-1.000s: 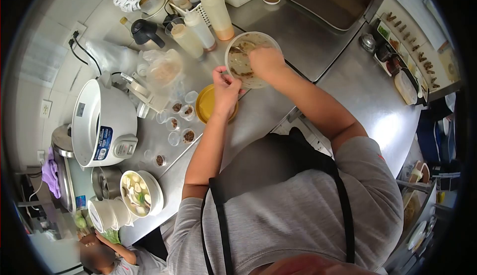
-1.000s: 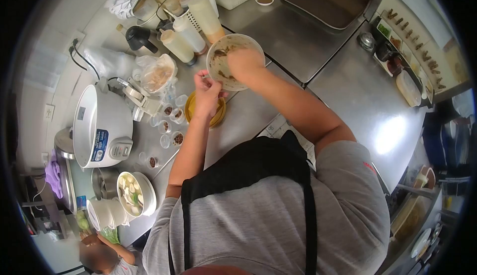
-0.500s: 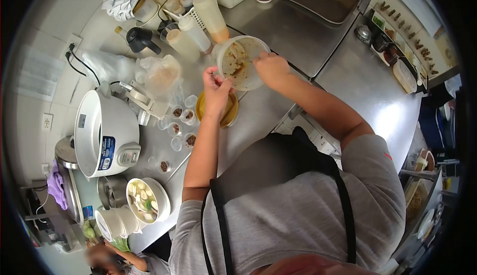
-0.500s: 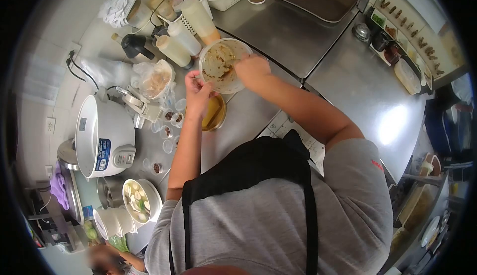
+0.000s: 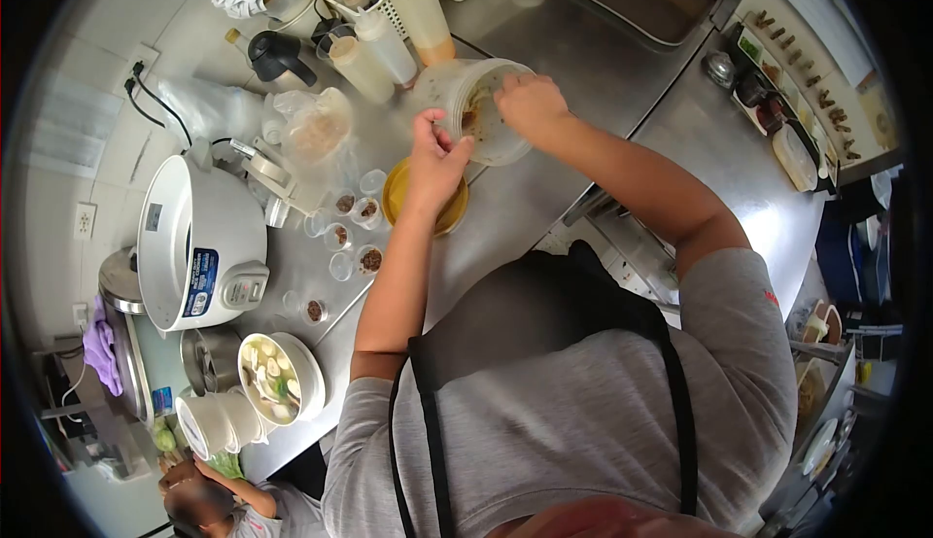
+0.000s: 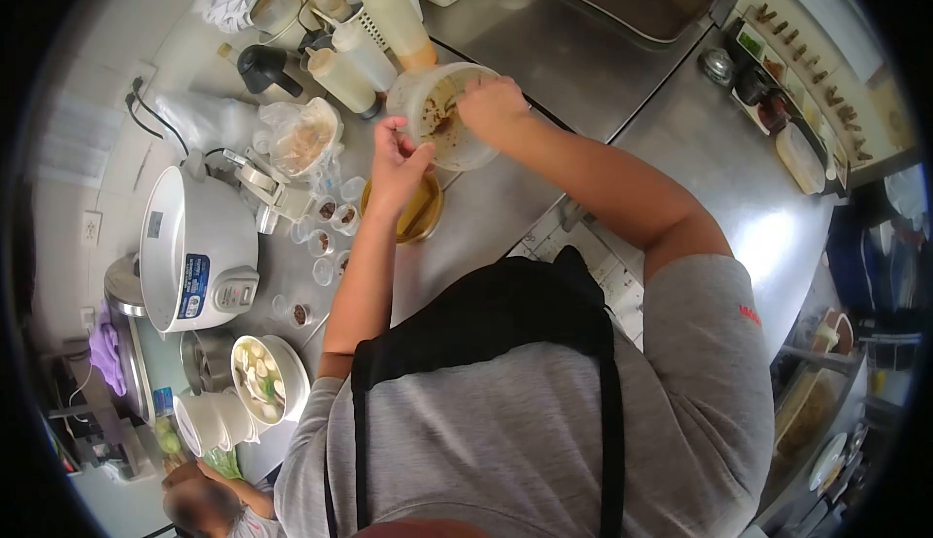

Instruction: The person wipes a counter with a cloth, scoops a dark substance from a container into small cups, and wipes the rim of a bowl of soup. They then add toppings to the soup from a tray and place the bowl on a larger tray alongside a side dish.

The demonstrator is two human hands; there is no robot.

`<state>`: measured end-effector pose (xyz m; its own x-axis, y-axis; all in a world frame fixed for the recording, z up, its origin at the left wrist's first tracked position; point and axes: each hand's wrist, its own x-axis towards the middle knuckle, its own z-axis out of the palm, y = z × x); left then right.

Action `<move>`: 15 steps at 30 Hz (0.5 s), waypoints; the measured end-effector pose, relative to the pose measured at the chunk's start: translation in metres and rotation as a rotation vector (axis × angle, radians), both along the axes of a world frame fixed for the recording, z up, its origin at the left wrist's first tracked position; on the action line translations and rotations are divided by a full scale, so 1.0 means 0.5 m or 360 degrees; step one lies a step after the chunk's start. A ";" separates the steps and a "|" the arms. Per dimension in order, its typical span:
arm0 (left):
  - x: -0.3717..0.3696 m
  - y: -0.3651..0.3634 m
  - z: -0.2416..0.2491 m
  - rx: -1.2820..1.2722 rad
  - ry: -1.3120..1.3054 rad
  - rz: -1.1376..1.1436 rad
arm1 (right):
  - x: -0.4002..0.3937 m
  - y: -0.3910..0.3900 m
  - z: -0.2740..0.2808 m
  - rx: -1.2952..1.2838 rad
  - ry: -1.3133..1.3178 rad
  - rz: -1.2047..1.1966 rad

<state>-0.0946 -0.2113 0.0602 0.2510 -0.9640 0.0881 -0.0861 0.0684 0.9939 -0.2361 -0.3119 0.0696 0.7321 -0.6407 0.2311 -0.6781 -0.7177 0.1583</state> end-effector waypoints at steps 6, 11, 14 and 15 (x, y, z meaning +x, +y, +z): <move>-0.016 -0.008 -0.025 -0.0101 -0.0381 0.0062 | 0.012 0.043 -0.028 0.0513 -0.0112 -0.0088; -0.020 -0.010 -0.005 -0.0055 -0.0166 0.0229 | 0.012 0.023 -0.036 0.1622 -0.1096 -0.0294; 0.009 -0.024 -0.023 -0.0032 -0.0146 0.0456 | 0.004 0.011 0.029 0.2048 -0.1217 -0.0425; 0.017 -0.026 -0.013 0.0003 0.0011 0.0501 | -0.002 0.008 0.058 0.2143 -0.1193 -0.0462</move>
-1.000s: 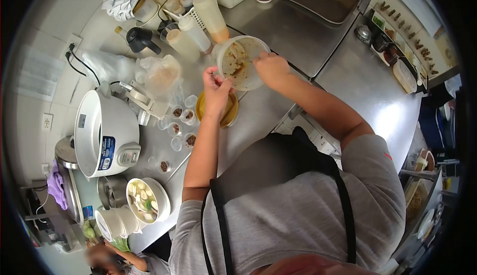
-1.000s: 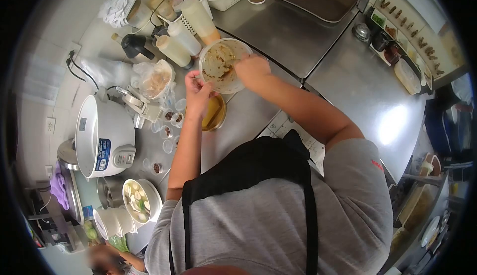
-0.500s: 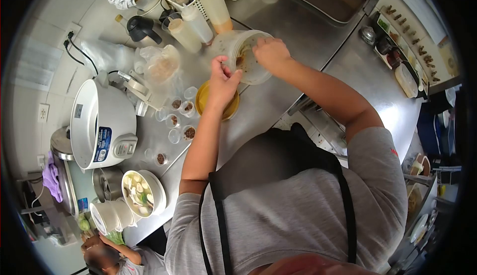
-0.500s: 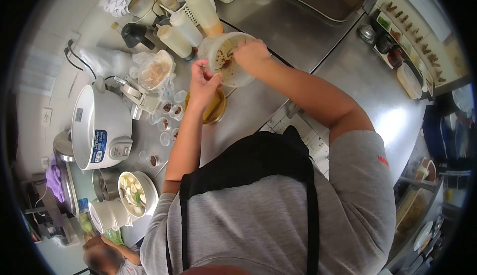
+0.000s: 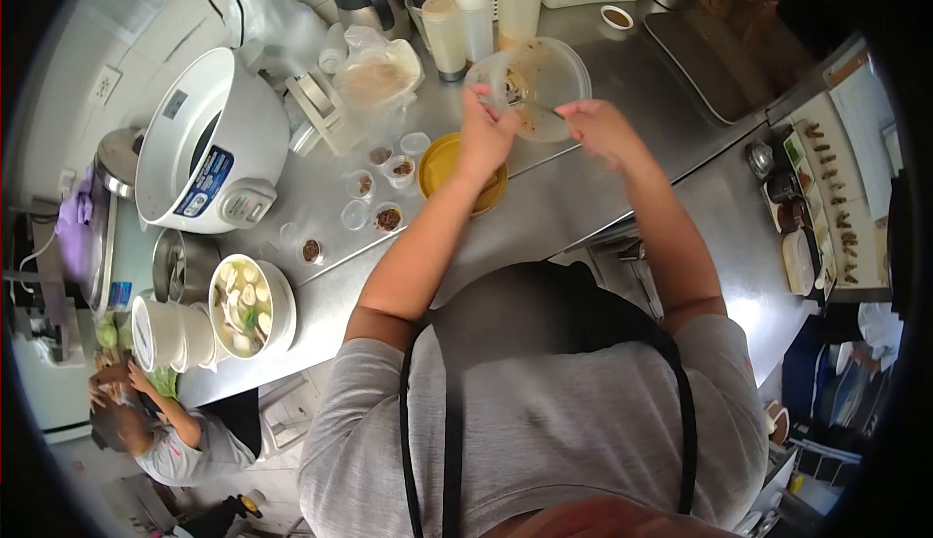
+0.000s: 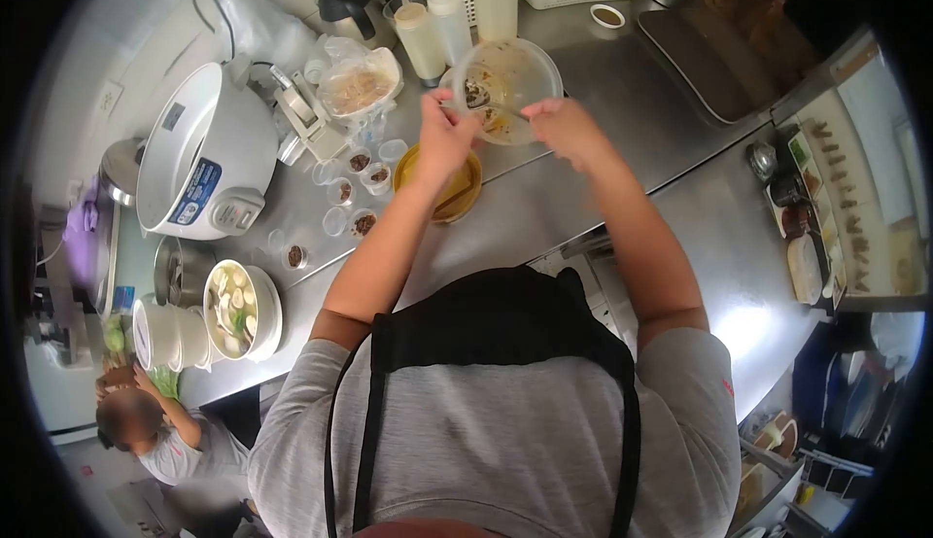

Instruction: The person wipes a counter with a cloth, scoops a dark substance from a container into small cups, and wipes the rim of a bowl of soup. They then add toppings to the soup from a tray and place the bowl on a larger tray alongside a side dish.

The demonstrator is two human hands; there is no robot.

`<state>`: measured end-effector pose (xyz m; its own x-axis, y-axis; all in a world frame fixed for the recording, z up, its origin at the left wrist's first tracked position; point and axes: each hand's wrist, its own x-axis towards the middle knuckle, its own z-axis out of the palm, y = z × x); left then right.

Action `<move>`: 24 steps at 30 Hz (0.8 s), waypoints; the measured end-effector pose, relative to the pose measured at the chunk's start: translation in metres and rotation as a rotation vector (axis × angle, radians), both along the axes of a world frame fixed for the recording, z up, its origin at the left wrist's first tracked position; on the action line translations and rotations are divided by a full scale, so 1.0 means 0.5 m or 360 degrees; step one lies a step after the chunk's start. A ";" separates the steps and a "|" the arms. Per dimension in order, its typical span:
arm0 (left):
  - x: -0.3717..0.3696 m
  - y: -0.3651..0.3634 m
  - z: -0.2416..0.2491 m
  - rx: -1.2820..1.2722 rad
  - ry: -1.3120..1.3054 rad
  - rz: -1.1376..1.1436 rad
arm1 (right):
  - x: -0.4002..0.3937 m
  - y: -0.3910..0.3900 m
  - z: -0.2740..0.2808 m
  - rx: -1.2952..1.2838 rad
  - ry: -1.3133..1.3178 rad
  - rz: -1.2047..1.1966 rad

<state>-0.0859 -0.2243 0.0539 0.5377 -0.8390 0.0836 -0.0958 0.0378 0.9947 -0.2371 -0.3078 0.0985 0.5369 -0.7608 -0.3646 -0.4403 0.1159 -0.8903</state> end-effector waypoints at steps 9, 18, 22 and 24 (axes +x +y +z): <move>0.071 0.054 0.021 0.0080 0.0444 0.0179 | 0.036 -0.045 0.160 -0.0349 0.0106 0.0351; 0.076 0.325 -0.055 0.0288 0.0656 -0.0248 | 0.222 0.085 0.102 -0.0881 0.0004 0.0927; 0.106 0.401 -0.084 0.0341 0.0654 -0.0055 | 0.286 0.199 0.030 -0.1592 0.0302 0.1149; 0.112 0.433 -0.084 0.0319 0.0690 0.0040 | 0.305 0.231 -0.010 -0.1858 0.0420 0.1195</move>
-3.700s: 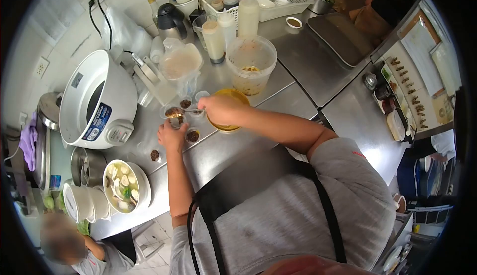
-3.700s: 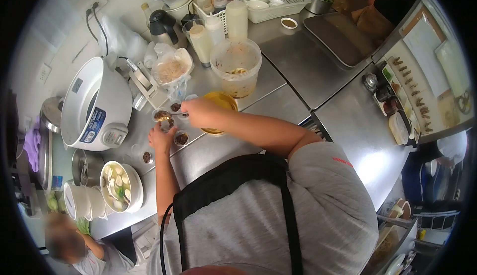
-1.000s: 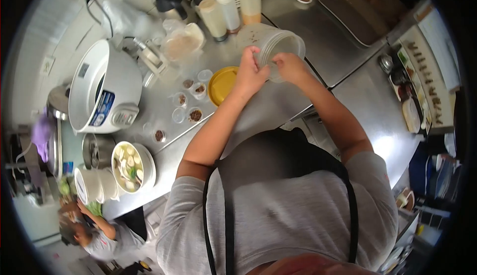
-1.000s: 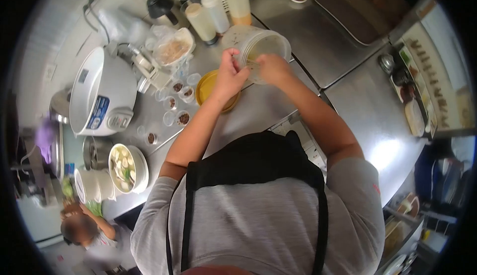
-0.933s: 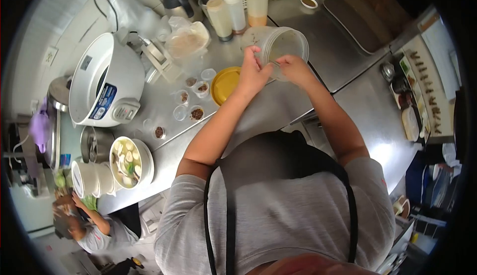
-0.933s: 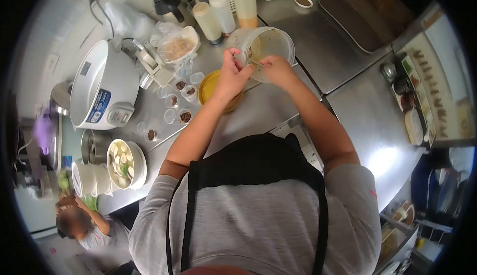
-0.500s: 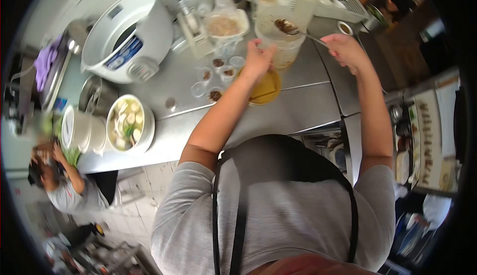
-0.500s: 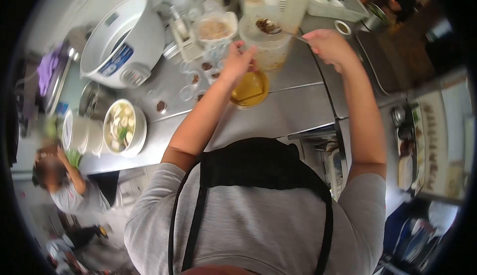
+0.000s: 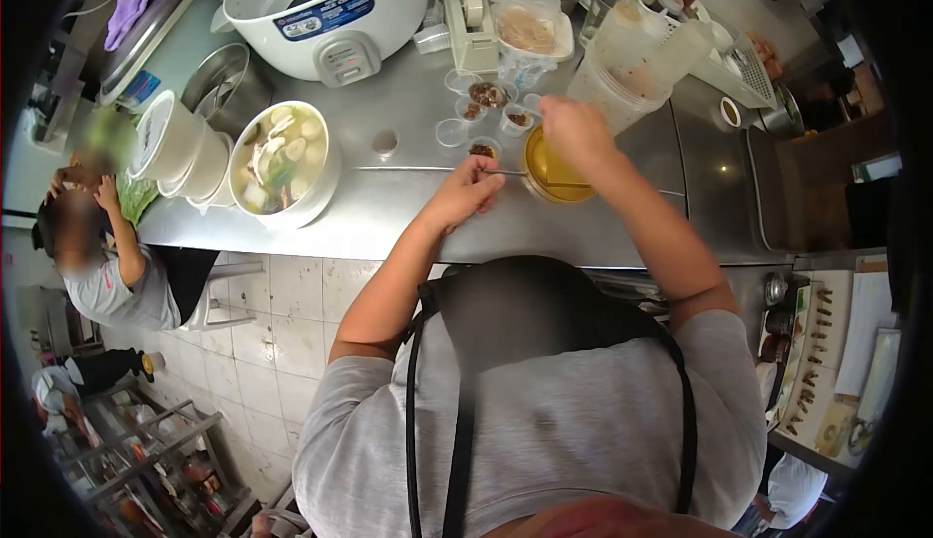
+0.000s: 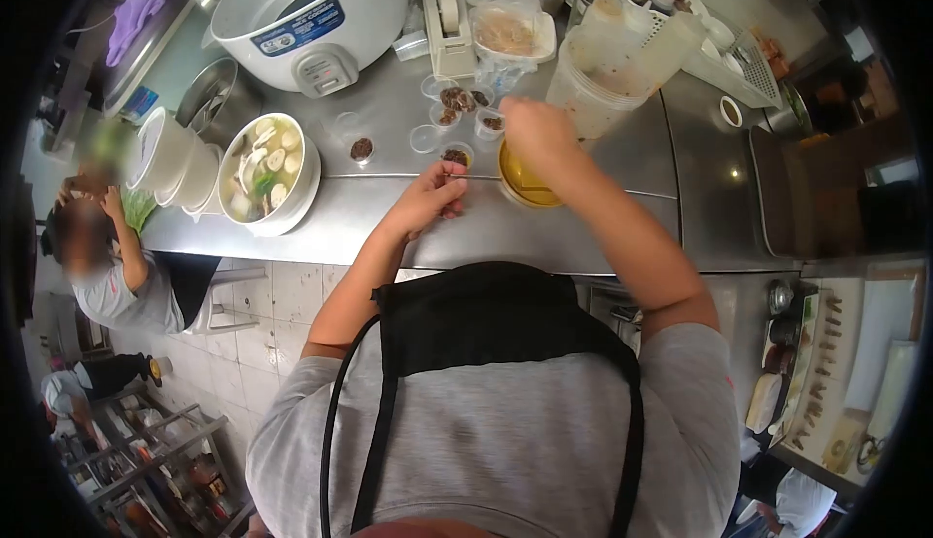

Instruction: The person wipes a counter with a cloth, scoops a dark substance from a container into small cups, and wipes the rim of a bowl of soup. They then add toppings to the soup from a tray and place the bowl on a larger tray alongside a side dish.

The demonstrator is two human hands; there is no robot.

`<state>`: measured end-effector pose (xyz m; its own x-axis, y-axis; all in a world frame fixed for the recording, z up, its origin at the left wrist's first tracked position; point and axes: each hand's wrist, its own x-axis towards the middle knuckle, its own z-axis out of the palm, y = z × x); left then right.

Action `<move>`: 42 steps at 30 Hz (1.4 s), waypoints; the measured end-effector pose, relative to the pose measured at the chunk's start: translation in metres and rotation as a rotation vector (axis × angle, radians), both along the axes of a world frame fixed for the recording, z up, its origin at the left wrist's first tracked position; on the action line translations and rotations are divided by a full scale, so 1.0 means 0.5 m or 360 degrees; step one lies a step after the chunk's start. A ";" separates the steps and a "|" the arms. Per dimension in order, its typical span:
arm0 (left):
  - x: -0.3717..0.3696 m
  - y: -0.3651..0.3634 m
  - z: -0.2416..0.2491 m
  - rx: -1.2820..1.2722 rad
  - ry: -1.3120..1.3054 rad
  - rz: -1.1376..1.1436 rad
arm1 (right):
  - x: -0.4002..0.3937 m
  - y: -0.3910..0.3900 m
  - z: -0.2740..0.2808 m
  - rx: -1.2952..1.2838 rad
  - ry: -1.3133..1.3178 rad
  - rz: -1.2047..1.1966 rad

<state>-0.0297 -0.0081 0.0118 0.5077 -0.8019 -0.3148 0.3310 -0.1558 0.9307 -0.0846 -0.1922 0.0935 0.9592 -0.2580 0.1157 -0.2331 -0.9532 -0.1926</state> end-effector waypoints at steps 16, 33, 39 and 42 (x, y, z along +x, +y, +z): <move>0.057 0.114 -0.068 0.0061 0.0039 0.0304 | -0.009 0.038 -0.078 -0.0015 -0.0227 -0.0062; 0.048 0.161 -0.082 -0.0070 0.0054 0.0426 | -0.178 -0.322 0.109 -0.0181 -0.0374 -0.0636; 0.013 0.274 -0.032 0.0116 0.0059 0.0876 | -0.087 -0.327 0.132 -0.0388 -0.0202 -0.0612; 0.002 0.345 -0.018 0.0088 0.0066 0.1203 | -0.068 -0.273 0.139 -0.0015 -0.0567 -0.0355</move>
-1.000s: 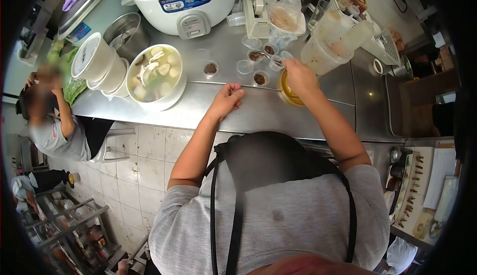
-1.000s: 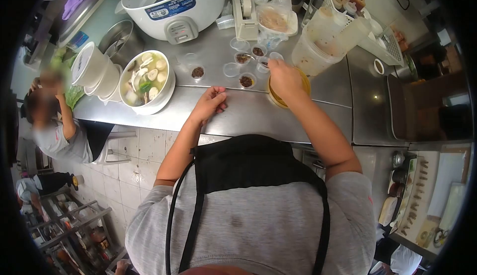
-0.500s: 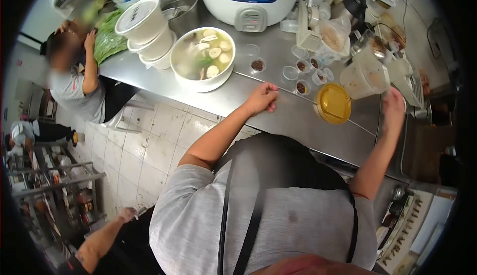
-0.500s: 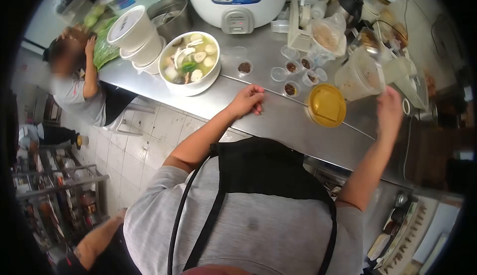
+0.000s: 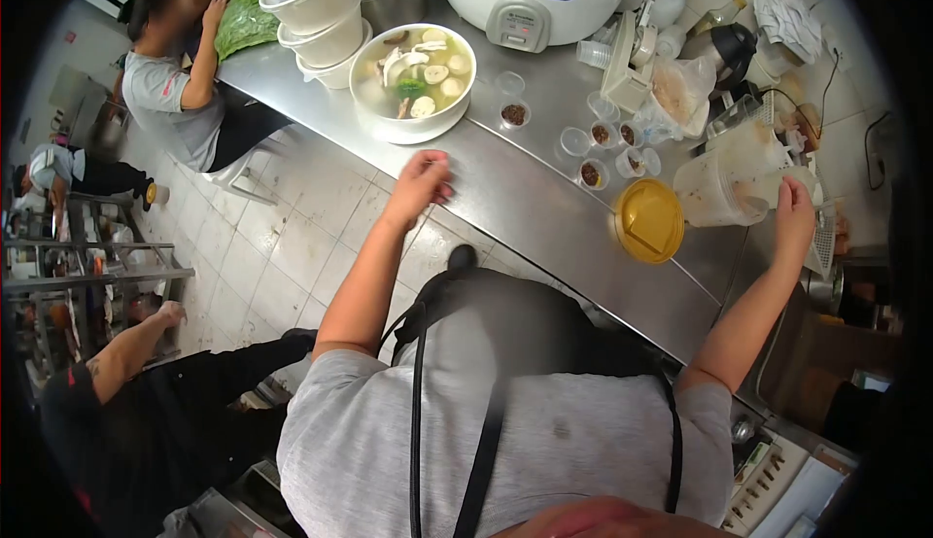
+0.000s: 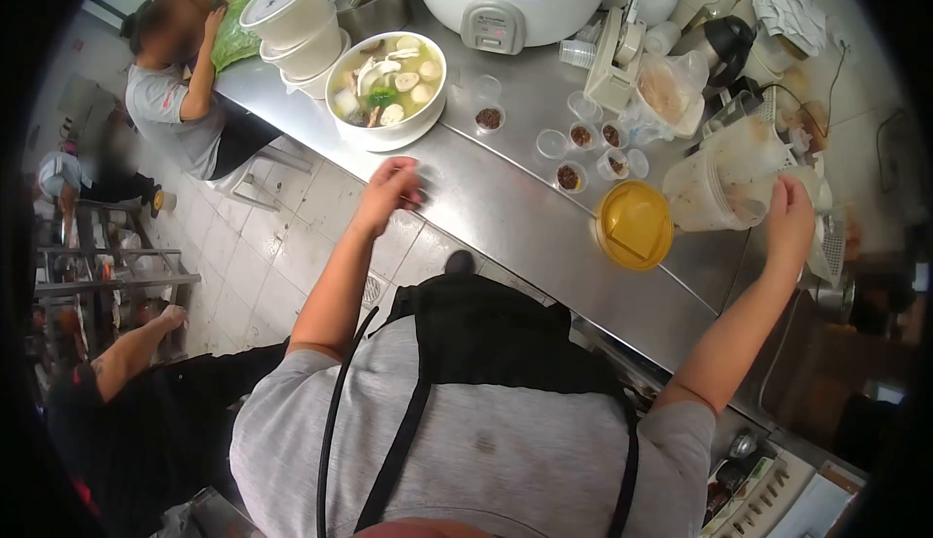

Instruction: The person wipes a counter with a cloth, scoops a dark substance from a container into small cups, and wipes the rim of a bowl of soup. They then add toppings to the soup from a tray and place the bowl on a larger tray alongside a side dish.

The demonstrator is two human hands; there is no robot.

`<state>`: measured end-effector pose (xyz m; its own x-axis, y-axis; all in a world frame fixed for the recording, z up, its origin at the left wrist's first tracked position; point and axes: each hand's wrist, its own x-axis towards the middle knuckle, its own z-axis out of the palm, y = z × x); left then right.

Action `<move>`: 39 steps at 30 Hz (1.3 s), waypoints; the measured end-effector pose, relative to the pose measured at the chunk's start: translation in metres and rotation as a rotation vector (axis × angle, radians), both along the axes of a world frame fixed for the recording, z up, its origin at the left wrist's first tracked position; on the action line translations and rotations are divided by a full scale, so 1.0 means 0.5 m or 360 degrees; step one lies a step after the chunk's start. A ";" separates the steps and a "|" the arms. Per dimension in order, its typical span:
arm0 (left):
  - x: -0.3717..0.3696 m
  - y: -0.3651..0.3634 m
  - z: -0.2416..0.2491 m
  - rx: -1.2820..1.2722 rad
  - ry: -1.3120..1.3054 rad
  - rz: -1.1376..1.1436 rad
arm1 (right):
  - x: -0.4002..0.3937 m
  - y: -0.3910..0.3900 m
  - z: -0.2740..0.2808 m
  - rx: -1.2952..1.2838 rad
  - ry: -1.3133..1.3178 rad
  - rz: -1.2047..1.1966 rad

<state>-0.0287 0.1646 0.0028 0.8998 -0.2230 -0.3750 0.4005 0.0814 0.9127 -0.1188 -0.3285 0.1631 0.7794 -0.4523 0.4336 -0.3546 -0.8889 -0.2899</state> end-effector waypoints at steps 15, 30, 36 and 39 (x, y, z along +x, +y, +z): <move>0.252 0.243 0.020 -0.0093 0.0244 0.0347 | 0.355 0.656 -0.239 0.2349 -0.0090 0.0635; 0.299 0.265 0.016 -0.0515 0.0383 -0.0276 | 0.426 0.790 -0.255 0.3016 -0.0379 0.0257; 0.299 0.266 0.027 -0.0526 0.0407 -0.0327 | 0.414 0.798 -0.271 0.3010 -0.0463 0.0335; 0.302 0.269 0.025 -0.0485 0.0404 -0.0359 | 0.404 0.806 -0.260 0.2903 -0.0391 0.0340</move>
<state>0.1225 0.2990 0.0154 0.7040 -0.5374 -0.4643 0.6471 0.2162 0.7311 0.0833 0.0748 0.0331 0.8817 -0.3466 -0.3200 -0.0990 0.5272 -0.8439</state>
